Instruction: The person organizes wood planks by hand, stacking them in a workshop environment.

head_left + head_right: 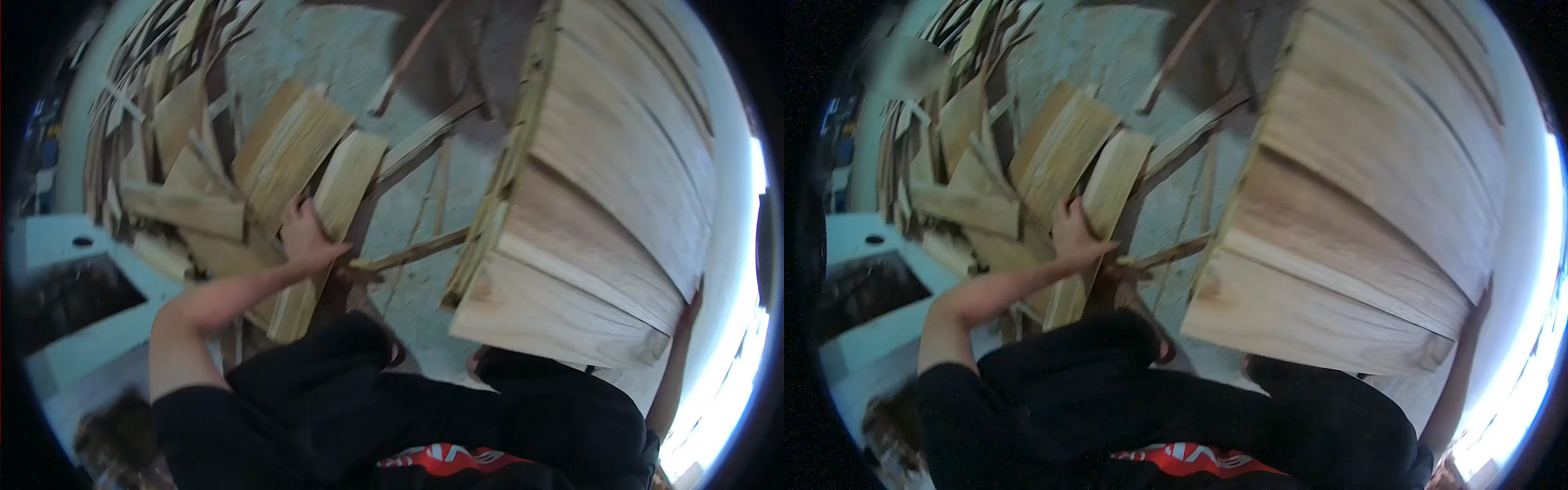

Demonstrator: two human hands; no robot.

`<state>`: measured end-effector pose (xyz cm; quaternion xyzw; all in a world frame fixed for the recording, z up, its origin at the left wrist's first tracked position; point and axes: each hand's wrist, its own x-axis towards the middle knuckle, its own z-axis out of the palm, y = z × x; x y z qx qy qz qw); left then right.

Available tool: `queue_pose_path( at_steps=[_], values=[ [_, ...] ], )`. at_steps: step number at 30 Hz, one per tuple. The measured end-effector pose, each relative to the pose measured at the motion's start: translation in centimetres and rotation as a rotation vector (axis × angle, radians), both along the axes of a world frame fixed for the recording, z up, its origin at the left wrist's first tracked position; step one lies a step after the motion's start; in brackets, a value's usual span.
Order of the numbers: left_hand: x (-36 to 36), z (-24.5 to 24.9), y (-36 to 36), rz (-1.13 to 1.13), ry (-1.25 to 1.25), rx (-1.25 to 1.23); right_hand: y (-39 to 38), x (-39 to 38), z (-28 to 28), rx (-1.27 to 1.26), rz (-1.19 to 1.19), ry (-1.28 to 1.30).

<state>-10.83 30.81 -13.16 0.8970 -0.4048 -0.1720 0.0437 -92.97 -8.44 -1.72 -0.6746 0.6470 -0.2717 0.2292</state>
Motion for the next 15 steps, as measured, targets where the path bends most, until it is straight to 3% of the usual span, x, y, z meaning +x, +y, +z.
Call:
queue_pose_path(
  at_steps=[1, 3, 7, 10, 13, 15],
  values=[
    [0.2, -0.3, -0.2, 0.041, 0.051, 0.033, -0.1, 0.1, -0.4, -0.043, 0.019, 0.061],
    [-0.4, 0.0, 0.3, 0.116, 0.155, 0.019, 1.0, 12.0, 3.5, 0.105, -0.461, -0.297],
    [-0.3, 3.3, 0.2, -0.025, 0.195, -0.476, -3.4, 9.0, 3.2, -0.022, -0.116, 0.069],
    [1.6, 8.1, -3.7, -0.161, 0.118, -0.671, 0.2, 17.2, 8.5, 0.006, -0.193, -0.241],
    [1.3, 14.8, -10.6, -0.379, 0.115, -0.820, -0.8, 19.8, 12.5, -0.232, -0.244, -0.098],
    [0.2, 18.5, -15.3, -0.614, 0.189, -0.868, 0.7, 25.4, 16.2, -0.603, 0.038, 0.120]
  ],
)
